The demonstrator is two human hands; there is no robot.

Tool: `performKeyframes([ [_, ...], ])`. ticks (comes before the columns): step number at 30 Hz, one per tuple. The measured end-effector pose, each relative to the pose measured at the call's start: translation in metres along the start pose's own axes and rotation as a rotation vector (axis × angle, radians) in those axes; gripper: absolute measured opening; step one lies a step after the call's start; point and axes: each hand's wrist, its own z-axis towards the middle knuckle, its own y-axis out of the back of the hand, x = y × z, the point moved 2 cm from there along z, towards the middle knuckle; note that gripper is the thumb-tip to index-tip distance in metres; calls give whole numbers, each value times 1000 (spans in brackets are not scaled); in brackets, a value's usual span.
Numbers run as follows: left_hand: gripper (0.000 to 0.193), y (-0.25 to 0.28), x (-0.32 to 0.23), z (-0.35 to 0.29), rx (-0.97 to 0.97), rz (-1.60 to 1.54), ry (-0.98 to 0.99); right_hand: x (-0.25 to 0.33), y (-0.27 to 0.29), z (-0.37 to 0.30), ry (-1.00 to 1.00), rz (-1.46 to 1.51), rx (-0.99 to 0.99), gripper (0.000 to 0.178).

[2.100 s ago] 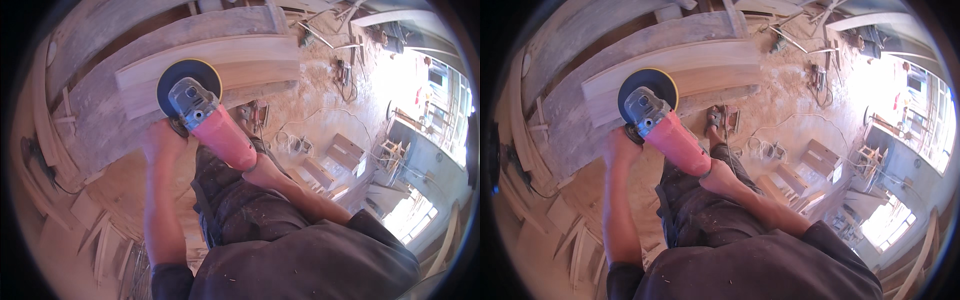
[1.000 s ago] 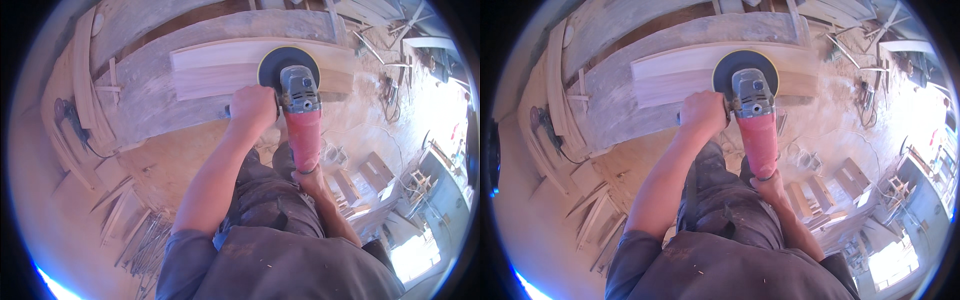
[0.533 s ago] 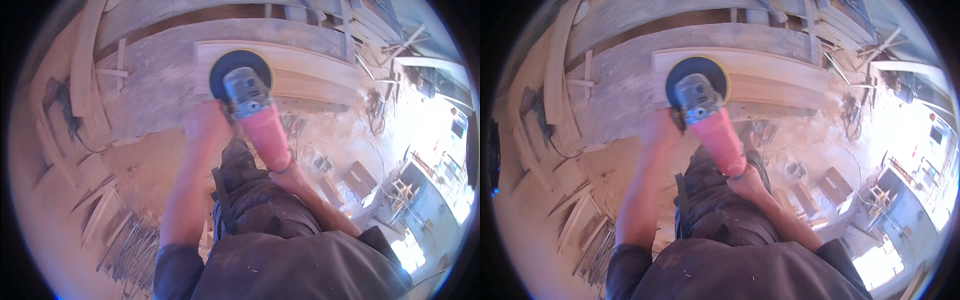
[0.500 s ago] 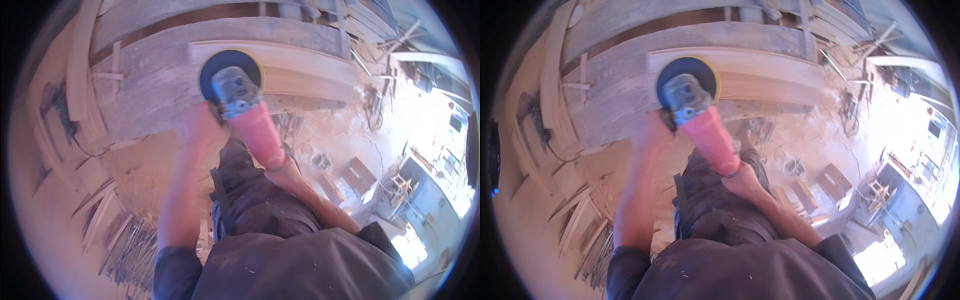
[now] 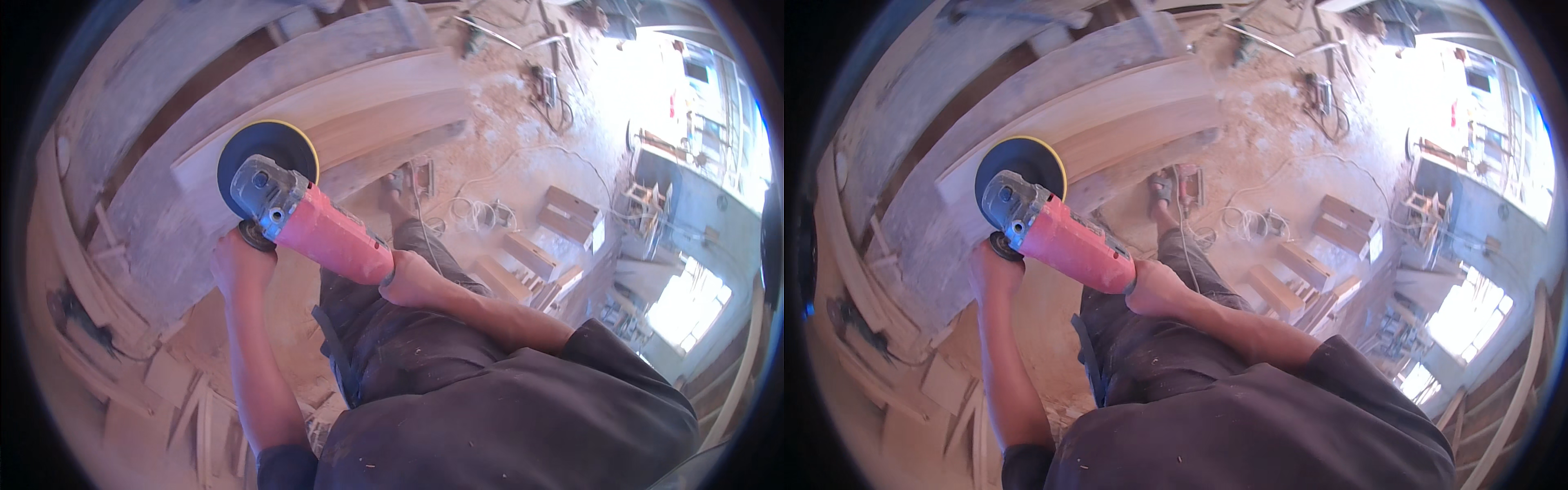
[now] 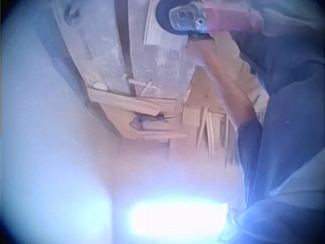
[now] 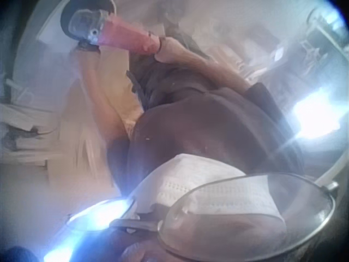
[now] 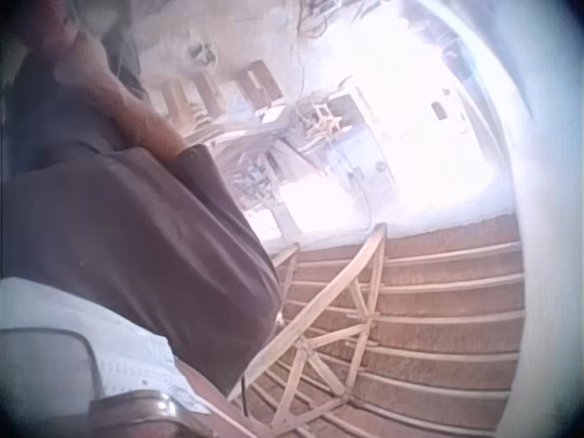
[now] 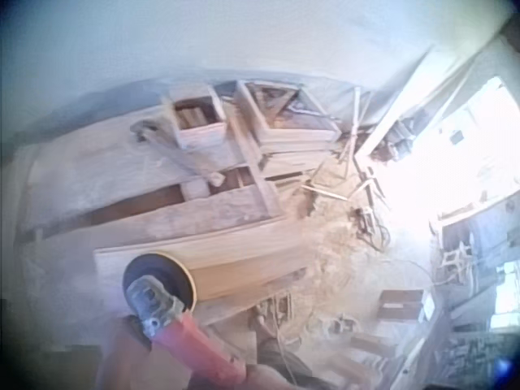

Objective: The person sands wooden planks and a decorative carved panel using a handheld power sander, turning the pieces over and picking up different items to work on them.

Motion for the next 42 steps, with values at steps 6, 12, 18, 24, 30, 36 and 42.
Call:
performKeyframes([
  [6,17,-30,-108,1,-64,50,-272,-85,36,-20,-11,173,-135,40],
  [12,26,-33,-242,-10,61,243,-392,-136,83,-48,-148,355,-212,37],
  [18,24,-45,-305,-17,45,385,-499,-175,95,-56,-60,544,-296,39],
  [24,20,-55,-202,-7,-44,279,-300,-155,80,-28,16,306,-164,42],
  [30,22,-49,-259,-6,-53,303,-414,-168,78,-30,37,488,-227,41],
  [36,25,-67,-271,-15,-142,284,-497,-183,90,-46,79,541,-291,40],
  [42,35,-50,-189,-7,-20,189,-220,-152,69,-18,-3,300,-126,42],
])
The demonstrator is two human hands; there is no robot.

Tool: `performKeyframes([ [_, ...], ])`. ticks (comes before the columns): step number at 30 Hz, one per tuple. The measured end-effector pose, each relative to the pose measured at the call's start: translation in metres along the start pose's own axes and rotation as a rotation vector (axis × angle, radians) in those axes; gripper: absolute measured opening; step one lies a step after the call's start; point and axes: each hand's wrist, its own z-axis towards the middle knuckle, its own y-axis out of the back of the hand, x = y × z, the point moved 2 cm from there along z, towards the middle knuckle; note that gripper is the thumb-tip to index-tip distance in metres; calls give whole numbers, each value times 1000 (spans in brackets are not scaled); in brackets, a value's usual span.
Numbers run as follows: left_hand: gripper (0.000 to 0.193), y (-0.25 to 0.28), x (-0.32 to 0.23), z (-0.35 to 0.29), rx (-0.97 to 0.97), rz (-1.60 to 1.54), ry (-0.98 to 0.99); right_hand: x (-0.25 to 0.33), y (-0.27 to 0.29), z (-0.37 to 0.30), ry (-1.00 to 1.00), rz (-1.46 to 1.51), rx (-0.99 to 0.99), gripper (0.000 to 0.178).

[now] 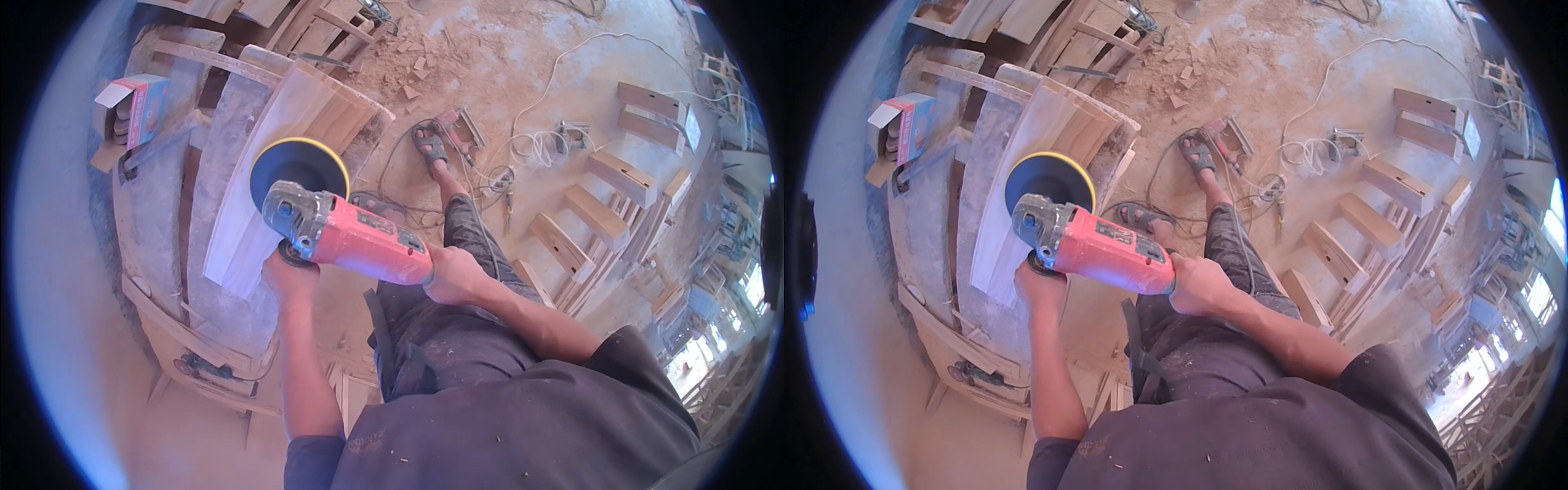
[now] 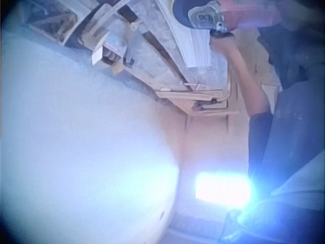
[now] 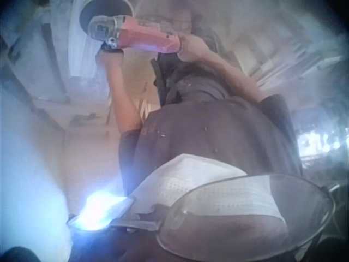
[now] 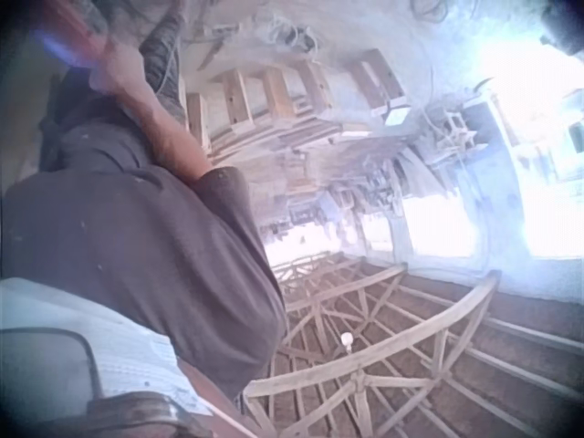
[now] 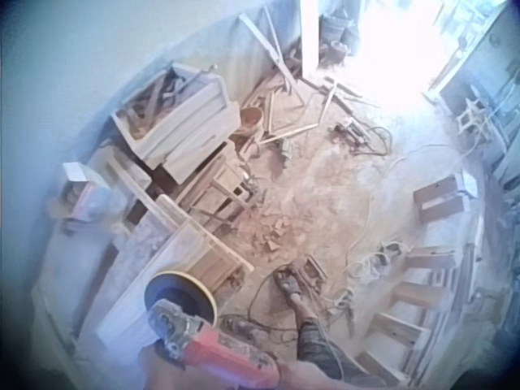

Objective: The person sands wooden planks and a decorative carved panel using a handheld power sander, turning the pieces over and picking up different items to work on them.

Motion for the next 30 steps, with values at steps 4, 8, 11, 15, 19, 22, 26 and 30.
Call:
performKeyframes([
  [4,26,2,-56,10,-51,82,-188,-10,20,-16,-38,198,-86,39],
  [8,23,12,-105,8,53,72,-193,-29,44,-22,2,174,-173,36],
  [11,24,24,-84,3,120,39,-137,-14,37,-19,47,134,-143,36],
  [15,23,2,0,-15,-2,-91,-29,2,-11,-10,31,-7,-90,39],
  [19,31,-9,97,-44,-20,-274,176,47,-54,-1,53,-219,46,43],
  [22,22,-20,166,-58,-175,-358,208,89,-87,6,77,-398,161,45],
  [26,15,-24,230,-74,-222,-399,316,122,-126,17,135,-497,208,43],
  [30,16,-39,255,-87,-256,-348,404,141,-132,23,116,-601,270,41],
])
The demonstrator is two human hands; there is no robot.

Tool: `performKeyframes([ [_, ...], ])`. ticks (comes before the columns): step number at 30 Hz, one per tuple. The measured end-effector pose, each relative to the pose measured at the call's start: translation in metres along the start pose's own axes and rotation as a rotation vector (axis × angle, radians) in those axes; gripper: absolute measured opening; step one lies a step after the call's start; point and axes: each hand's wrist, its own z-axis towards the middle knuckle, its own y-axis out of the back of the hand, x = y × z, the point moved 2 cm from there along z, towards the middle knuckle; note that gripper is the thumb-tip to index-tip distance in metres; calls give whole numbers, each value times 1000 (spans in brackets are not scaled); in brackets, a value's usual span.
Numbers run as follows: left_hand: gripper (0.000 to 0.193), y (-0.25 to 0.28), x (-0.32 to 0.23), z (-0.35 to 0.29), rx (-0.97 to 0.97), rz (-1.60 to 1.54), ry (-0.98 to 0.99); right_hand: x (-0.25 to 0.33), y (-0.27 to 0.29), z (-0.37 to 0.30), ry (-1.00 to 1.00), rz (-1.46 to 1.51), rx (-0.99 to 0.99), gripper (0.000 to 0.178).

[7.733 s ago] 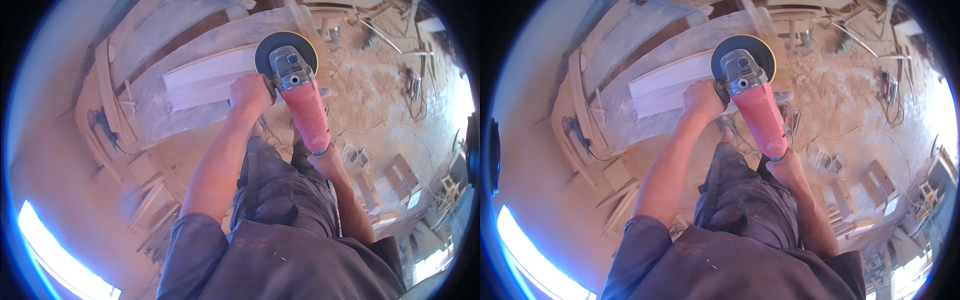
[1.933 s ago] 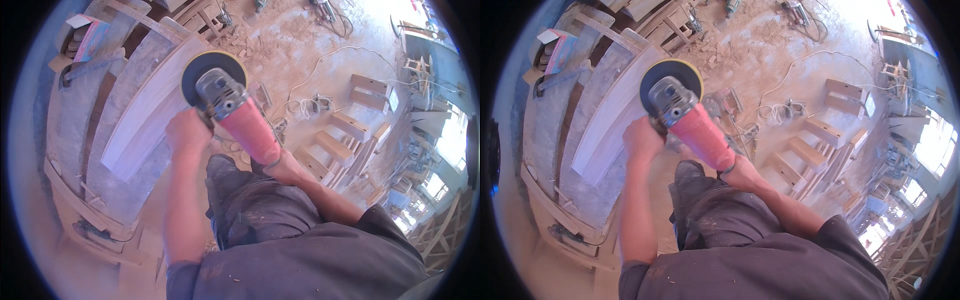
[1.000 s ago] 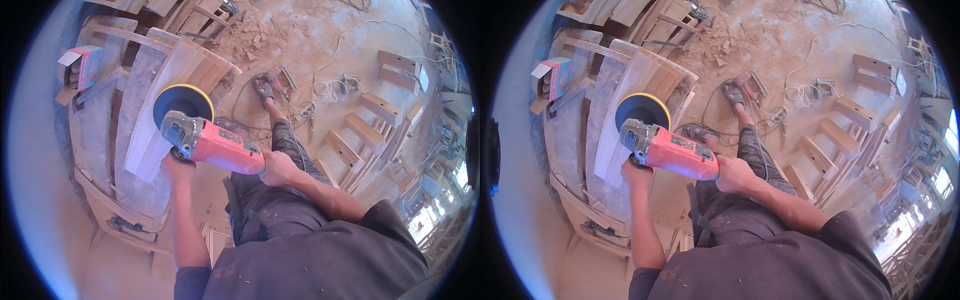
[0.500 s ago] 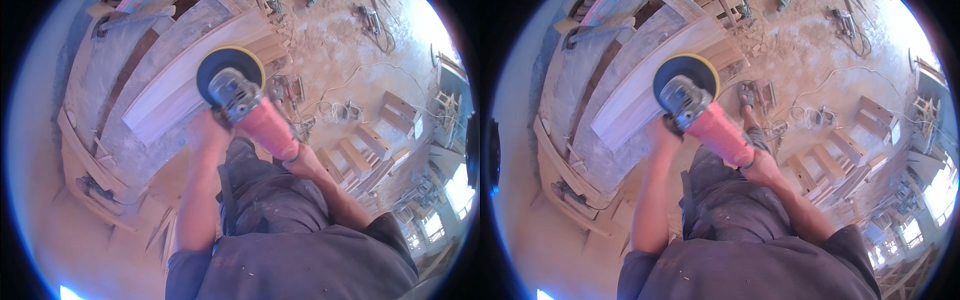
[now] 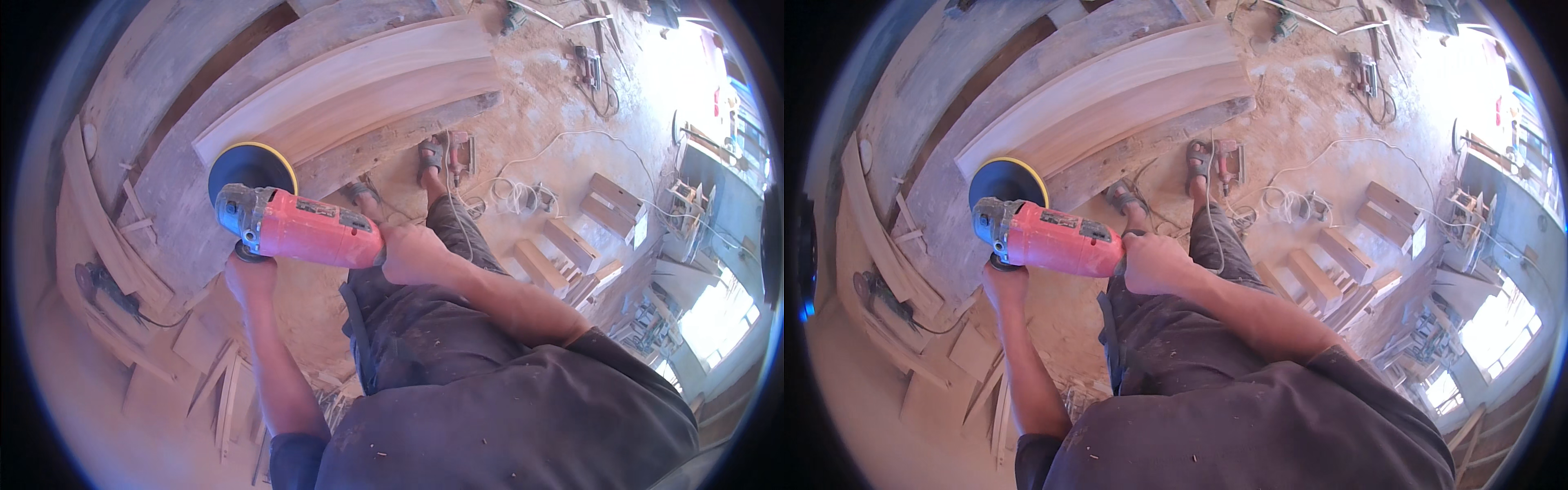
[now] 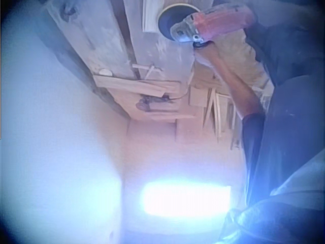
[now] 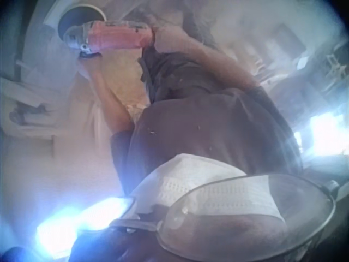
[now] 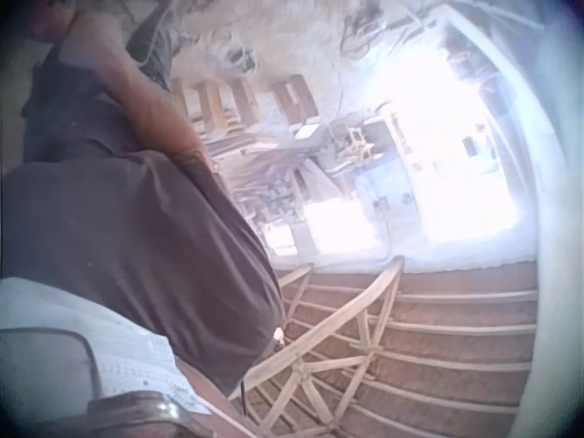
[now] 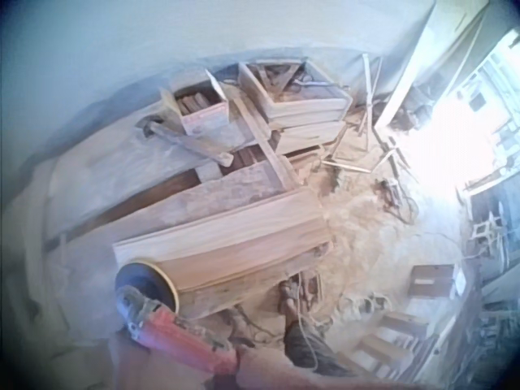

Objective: The person sands wooden planks and a decorative carved panel using a handheld power sander, turning the pieces over and picking up different items to work on them.

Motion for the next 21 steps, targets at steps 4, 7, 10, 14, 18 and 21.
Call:
performKeyframes([
  [4,20,0,-15,-10,-11,48,-25,-18,-6,1,-23,32,-38,36],
  [7,26,-7,-58,-18,12,56,-111,-43,3,-19,-71,121,-112,37],
  [10,27,-16,-115,-23,226,103,-167,-84,5,-41,-121,228,-183,41],
  [14,29,-32,-177,-33,359,120,-267,-124,4,-73,-234,379,-291,35],
  [18,23,-39,-171,-40,337,113,-255,-123,5,-74,-185,343,-280,38],
  [21,25,-23,-138,-44,244,69,-144,-109,-4,-54,-118,242,-228,42],
])
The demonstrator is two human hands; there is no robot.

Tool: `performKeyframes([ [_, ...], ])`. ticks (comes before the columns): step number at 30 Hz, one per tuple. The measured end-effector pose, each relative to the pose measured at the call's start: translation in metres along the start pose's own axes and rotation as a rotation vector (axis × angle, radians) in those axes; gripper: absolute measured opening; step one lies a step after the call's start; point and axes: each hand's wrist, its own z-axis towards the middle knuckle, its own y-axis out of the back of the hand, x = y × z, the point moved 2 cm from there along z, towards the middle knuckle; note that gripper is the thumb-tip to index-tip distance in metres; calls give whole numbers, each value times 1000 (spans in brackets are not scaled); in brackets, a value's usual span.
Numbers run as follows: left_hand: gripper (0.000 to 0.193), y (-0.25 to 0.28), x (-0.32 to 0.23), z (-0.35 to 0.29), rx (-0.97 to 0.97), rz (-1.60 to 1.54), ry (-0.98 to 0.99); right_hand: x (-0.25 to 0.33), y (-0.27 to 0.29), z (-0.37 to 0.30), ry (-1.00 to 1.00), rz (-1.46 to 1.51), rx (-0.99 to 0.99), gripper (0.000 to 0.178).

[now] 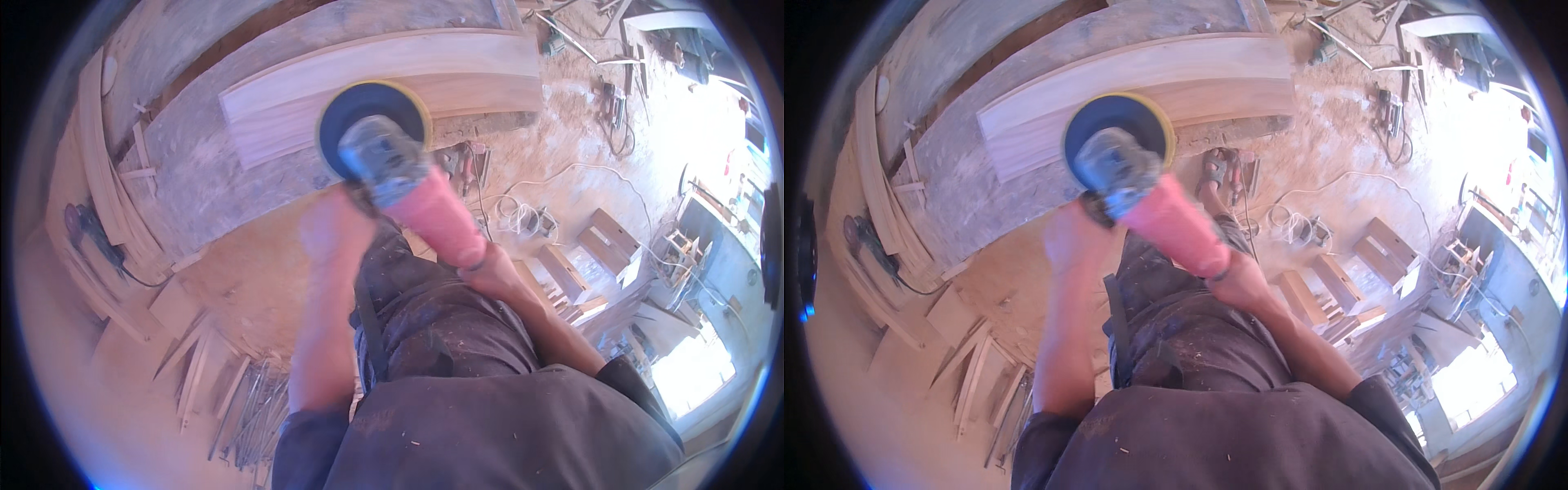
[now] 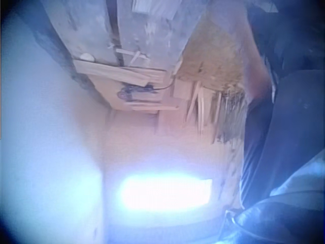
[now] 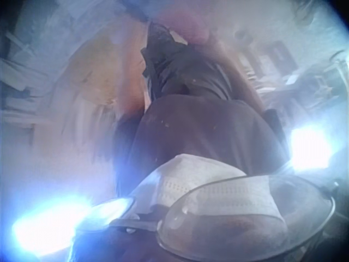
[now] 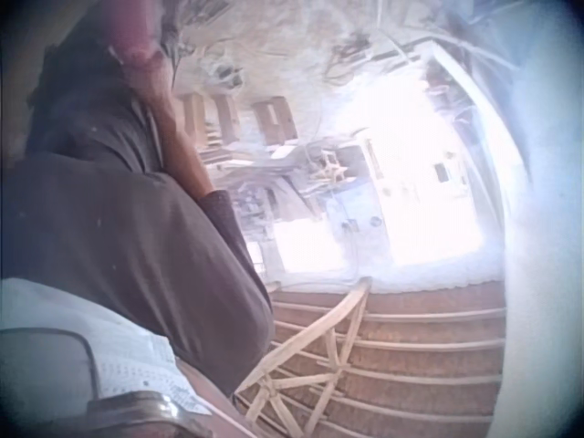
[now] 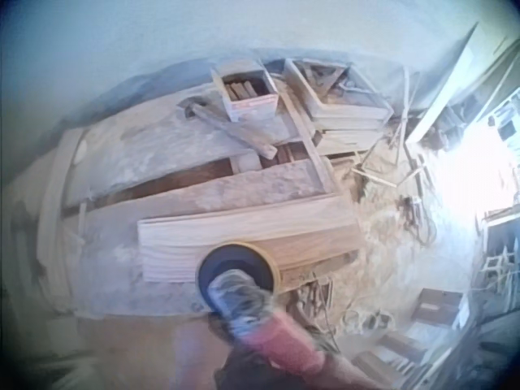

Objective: The person sands wooden planks and a decorative carved panel using a handheld power sander, turning the pieces over and picking up different items to work on them.

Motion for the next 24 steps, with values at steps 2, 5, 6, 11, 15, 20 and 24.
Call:
performKeyframes([
  [2,25,-2,49,-2,-161,-17,30,29,-15,12,36,-63,31,45],
  [5,30,1,106,-1,-216,6,141,69,-25,23,82,-224,165,45],
  [6,26,8,106,-2,-231,21,122,72,-24,23,79,-211,165,43],
  [11,25,3,64,-2,-158,30,29,54,2,12,26,-124,102,40],
  [15,22,2,-39,-5,159,40,-31,-19,33,-7,-14,-5,-37,33],
  [20,22,-3,-87,17,198,-73,-255,-57,57,-20,-311,122,-3,31],
  [24,21,18,-63,33,171,-107,-190,-15,44,-10,-192,79,-48,33],
])
